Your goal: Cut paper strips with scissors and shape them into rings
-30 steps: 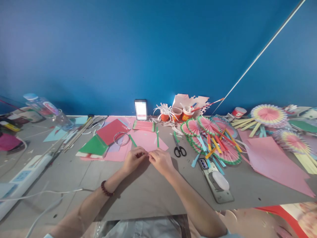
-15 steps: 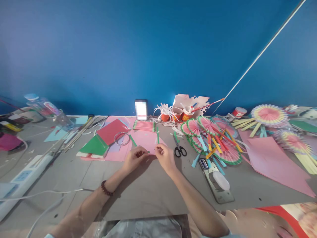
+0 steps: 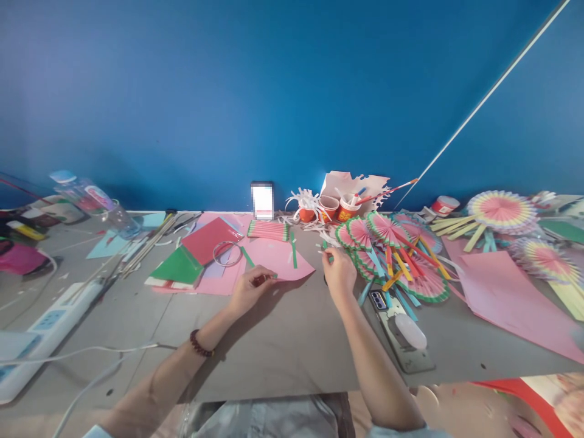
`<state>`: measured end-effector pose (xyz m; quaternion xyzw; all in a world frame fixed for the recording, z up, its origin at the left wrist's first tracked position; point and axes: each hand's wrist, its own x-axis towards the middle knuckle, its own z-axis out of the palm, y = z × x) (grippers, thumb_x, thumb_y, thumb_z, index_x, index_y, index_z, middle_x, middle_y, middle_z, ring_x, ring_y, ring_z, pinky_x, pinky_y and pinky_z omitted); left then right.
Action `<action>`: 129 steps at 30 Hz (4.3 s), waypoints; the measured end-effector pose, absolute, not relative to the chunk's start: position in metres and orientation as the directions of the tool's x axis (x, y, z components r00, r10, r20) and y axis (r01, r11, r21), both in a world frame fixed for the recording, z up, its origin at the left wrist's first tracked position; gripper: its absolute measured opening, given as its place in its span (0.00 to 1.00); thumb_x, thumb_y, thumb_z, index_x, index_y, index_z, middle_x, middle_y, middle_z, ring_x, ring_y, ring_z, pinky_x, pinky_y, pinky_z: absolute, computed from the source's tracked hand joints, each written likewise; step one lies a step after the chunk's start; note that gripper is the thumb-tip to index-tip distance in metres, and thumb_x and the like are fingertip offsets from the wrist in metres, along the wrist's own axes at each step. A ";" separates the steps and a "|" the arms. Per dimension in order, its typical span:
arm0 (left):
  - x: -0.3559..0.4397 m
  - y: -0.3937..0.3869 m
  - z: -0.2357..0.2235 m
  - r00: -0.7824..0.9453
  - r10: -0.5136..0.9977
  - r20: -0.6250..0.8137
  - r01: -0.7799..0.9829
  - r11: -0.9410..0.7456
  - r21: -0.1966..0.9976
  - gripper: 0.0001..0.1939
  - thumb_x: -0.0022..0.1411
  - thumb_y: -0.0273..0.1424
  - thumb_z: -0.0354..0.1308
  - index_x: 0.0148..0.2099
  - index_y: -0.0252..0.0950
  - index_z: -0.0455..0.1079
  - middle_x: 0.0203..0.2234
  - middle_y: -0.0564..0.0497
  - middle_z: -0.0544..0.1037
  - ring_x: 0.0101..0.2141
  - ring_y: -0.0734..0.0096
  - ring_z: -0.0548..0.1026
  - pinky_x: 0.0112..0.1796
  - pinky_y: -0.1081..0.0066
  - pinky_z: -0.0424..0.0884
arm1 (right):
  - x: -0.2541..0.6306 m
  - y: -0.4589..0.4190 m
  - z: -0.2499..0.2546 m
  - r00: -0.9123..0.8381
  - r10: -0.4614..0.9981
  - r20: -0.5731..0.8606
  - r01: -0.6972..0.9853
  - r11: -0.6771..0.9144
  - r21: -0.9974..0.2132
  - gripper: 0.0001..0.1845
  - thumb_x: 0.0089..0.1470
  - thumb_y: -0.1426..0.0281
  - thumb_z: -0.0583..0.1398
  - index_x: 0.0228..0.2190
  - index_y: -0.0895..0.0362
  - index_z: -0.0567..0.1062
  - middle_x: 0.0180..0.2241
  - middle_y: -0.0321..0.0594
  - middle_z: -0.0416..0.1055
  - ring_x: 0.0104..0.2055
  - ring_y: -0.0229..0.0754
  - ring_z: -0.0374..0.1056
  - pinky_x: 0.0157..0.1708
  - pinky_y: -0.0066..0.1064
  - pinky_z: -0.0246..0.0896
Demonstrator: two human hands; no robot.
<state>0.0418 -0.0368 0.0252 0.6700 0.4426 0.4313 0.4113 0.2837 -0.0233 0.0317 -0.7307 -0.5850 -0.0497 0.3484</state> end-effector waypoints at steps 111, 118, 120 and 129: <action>0.041 -0.038 0.029 0.295 0.950 0.106 0.178 -0.163 0.970 0.09 0.58 0.35 0.56 0.29 0.34 0.69 0.21 0.54 0.71 0.23 0.75 0.69 0.27 0.74 0.63 | 0.217 -0.055 0.035 -0.141 0.984 0.112 0.289 0.149 -0.946 0.13 0.52 0.68 0.55 0.35 0.54 0.79 0.37 0.40 0.79 0.40 0.43 0.74 0.40 0.34 0.69; 0.041 -0.038 0.033 0.285 0.955 0.080 0.187 -0.138 0.973 0.11 0.57 0.36 0.56 0.29 0.34 0.69 0.20 0.54 0.71 0.22 0.74 0.69 0.26 0.74 0.63 | 0.217 -0.053 0.032 -0.155 0.983 0.102 0.244 0.138 -0.960 0.13 0.52 0.70 0.55 0.34 0.55 0.79 0.37 0.41 0.78 0.40 0.42 0.73 0.41 0.34 0.69; 0.041 -0.037 0.031 0.278 0.957 0.086 0.188 -0.142 0.972 0.11 0.57 0.37 0.56 0.29 0.34 0.69 0.20 0.54 0.71 0.23 0.74 0.69 0.26 0.74 0.63 | 0.216 -0.054 0.032 -0.159 0.979 0.130 0.242 0.166 -0.956 0.13 0.52 0.70 0.55 0.34 0.55 0.79 0.37 0.41 0.78 0.41 0.42 0.73 0.42 0.35 0.69; 0.040 -0.036 0.027 0.260 0.965 0.021 0.049 -0.035 0.998 0.13 0.57 0.40 0.58 0.30 0.35 0.68 0.22 0.52 0.73 0.23 0.72 0.72 0.27 0.72 0.68 | 0.218 -0.059 0.037 -0.311 0.864 0.397 0.455 0.502 -0.735 0.17 0.57 0.72 0.52 0.43 0.53 0.77 0.42 0.45 0.75 0.46 0.43 0.70 0.44 0.35 0.69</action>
